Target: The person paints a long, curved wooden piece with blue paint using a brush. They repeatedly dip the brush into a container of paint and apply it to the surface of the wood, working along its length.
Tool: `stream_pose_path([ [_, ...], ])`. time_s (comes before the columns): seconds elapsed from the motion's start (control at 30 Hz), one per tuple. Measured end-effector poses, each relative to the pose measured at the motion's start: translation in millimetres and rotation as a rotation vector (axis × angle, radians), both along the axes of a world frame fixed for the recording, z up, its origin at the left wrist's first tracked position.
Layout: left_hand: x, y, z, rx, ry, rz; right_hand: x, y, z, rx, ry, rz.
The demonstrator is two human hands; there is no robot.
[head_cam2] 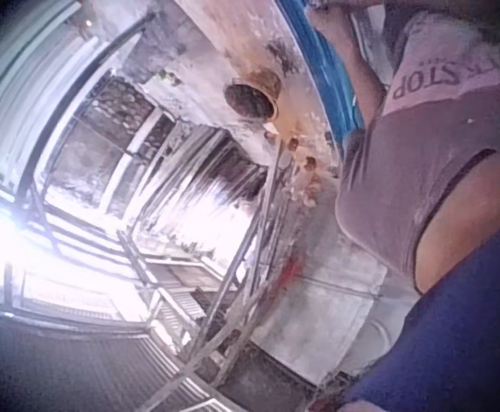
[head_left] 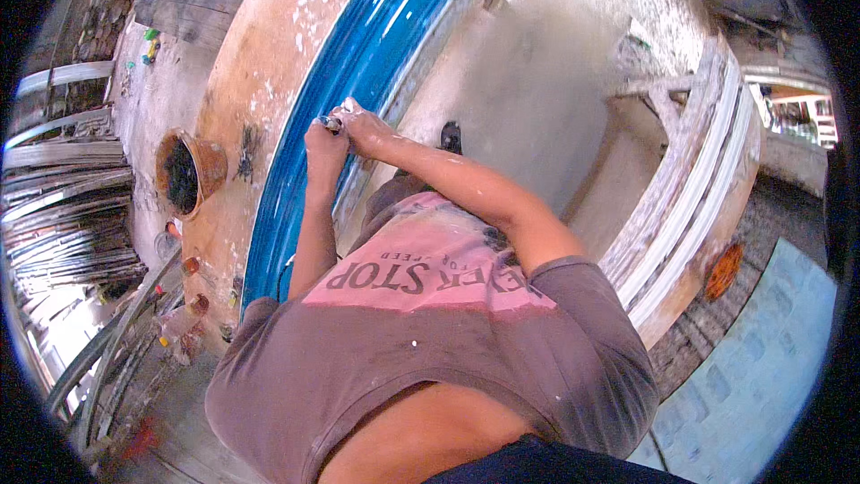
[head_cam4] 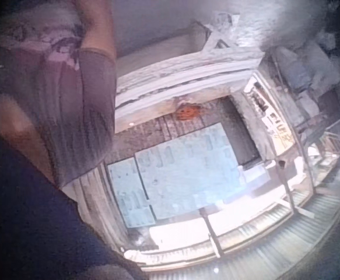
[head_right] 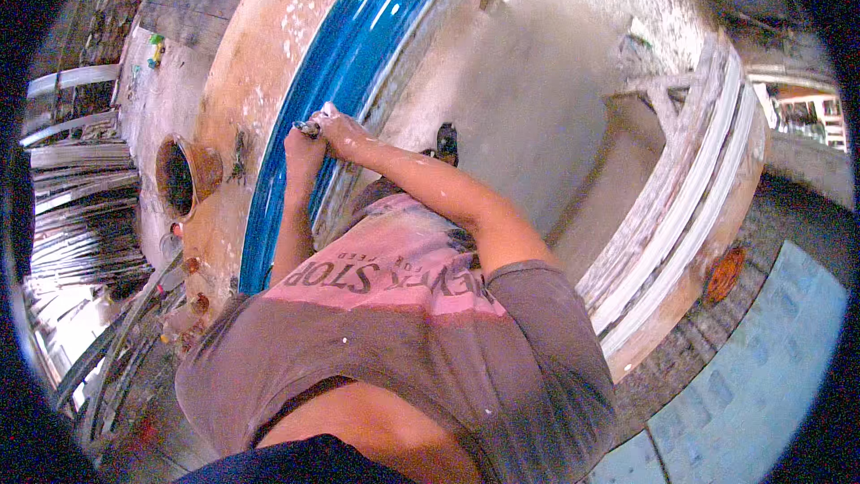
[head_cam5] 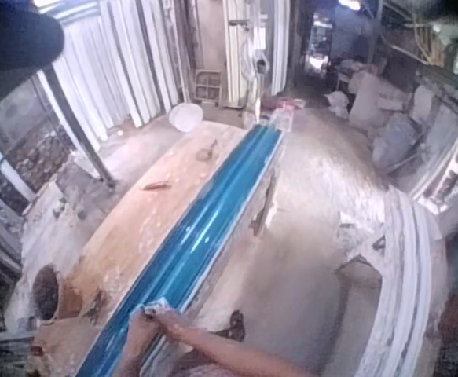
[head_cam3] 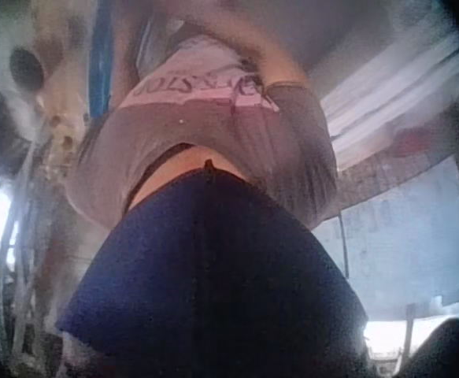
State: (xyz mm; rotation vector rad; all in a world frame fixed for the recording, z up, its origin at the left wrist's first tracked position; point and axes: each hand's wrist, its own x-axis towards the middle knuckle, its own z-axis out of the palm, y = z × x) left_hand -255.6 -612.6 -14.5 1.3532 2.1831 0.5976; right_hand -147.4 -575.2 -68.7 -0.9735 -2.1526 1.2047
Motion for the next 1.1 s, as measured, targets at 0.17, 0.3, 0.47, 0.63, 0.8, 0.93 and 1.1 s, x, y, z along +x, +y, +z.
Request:
stream_pose_path([
  [0.17, 42.5, 105.3, -26.4, 0.12, -0.017, 0.054, 37.1, 116.2, -24.2, 0.251, -0.065, -0.042],
  [0.3, 97.0, 221.5, -26.6, 0.169, -0.043, -0.076, 94.2, 226.9, -24.7, 0.223, -0.125, -0.142],
  [0.47, 184.4, 357.7, -20.8, 0.151, -0.067, -0.07, 182.8, 362.8, -7.5, 0.354, -0.263, -0.047],
  [0.63, 278.2, 503.2, -16.5, 0.201, -0.175, -0.138, 273.3, 513.5, -33.4, 0.31, -0.22, -0.131],
  [0.8, 372.9, 647.7, -22.9, 0.213, -0.038, -0.283, 375.8, 653.0, -41.5, 0.404, -0.216, -0.236],
  [0.93, 434.3, 751.5, -63.4, 0.444, -0.224, -0.243, 440.5, 752.4, -27.6, 0.593, -0.239, -0.31],
  [1.1, 479.7, 806.0, -68.7, 0.853, -0.442, -0.126, 476.6, 820.0, -7.5, 0.823, -0.231, -0.192],
])
